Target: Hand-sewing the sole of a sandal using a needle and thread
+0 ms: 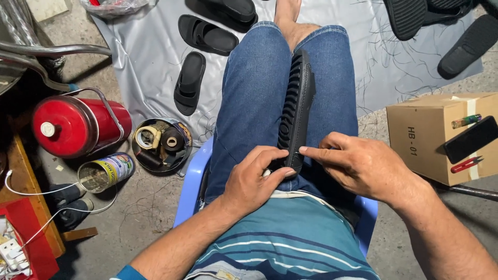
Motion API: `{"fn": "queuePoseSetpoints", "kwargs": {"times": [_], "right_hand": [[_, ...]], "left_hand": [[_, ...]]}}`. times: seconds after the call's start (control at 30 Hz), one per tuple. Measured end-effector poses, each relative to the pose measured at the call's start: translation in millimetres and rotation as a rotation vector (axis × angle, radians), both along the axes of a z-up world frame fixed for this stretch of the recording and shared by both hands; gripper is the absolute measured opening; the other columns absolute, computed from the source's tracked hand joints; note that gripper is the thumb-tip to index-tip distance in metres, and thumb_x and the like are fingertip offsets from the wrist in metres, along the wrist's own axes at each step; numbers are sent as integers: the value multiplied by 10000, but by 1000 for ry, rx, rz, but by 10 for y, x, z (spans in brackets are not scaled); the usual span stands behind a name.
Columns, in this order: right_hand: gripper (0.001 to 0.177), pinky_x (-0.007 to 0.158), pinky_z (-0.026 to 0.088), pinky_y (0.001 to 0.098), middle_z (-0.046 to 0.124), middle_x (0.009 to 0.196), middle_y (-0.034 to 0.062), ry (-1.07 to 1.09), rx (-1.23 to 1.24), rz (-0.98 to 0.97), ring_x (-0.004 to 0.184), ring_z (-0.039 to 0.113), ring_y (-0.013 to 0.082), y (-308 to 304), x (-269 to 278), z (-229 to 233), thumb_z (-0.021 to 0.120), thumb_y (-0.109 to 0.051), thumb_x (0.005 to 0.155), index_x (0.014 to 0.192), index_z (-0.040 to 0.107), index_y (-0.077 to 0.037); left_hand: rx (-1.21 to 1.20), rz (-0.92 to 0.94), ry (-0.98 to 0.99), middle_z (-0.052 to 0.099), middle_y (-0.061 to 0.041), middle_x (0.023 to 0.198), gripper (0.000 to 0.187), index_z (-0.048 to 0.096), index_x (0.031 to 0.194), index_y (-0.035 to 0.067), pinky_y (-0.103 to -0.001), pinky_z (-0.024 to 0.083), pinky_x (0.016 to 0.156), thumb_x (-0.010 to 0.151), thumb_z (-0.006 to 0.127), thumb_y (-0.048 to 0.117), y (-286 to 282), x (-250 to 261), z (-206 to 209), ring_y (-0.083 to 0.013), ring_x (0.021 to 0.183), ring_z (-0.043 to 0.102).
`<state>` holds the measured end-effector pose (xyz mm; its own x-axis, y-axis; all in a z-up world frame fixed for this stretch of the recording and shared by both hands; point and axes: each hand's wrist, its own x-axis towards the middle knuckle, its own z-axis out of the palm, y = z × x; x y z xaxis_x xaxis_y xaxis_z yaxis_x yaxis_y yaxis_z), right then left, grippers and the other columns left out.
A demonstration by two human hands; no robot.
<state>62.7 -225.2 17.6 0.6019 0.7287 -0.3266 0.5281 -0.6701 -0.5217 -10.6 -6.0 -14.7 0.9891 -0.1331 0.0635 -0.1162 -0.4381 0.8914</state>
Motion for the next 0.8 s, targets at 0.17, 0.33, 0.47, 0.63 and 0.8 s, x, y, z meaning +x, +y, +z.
{"fn": "queuePoseSetpoints", "kwargs": {"times": [0.17, 0.33, 0.47, 0.63, 0.8], "right_hand": [[460, 418, 481, 357, 546, 970, -75, 7, -15, -7, 646, 597, 175, 11, -6, 37, 510, -231, 808, 1250, 493, -357], [477, 418, 481, 362, 545, 962, -77, 9, -33, -13, 638, 593, 175, 26, -22, 40, 512, -223, 802, 1256, 489, -366], [442, 371, 485, 381, 528, 956, -74, -30, -121, -17, 611, 599, 189, 104, -34, 105, 514, -257, 802, 1232, 512, -358], [423, 357, 517, 429, 496, 957, -56, -40, -300, -79, 603, 611, 219, 275, -110, 292, 523, -282, 787, 1204, 535, -351], [415, 373, 517, 442, 501, 922, -54, -79, -302, -165, 551, 608, 260, 314, -177, 253, 546, -287, 766, 1179, 545, -329]], "left_hand": [[-26, -1, -31, 616, -67, 982, 306, 564, 1041, 92, -256, 523, 762, 790, 697, 204, 4, -11, -36, -175, 883, 629], [-45, -5, -61, 613, -90, 972, 290, 575, 1029, 61, -260, 519, 789, 796, 689, 189, 3, -24, -53, -190, 877, 632], [-45, 15, -63, 625, -86, 990, 261, 601, 1016, 65, -252, 526, 806, 793, 692, 165, -3, -32, -47, -182, 896, 640], [-32, -22, -153, 622, -108, 1034, 230, 612, 1062, 55, -251, 541, 822, 842, 647, 107, -4, -66, -115, -197, 908, 648], [8, -69, -219, 614, -98, 1029, 231, 603, 1066, 82, -249, 552, 747, 845, 663, 113, 1, -44, -157, -185, 868, 644]]}}
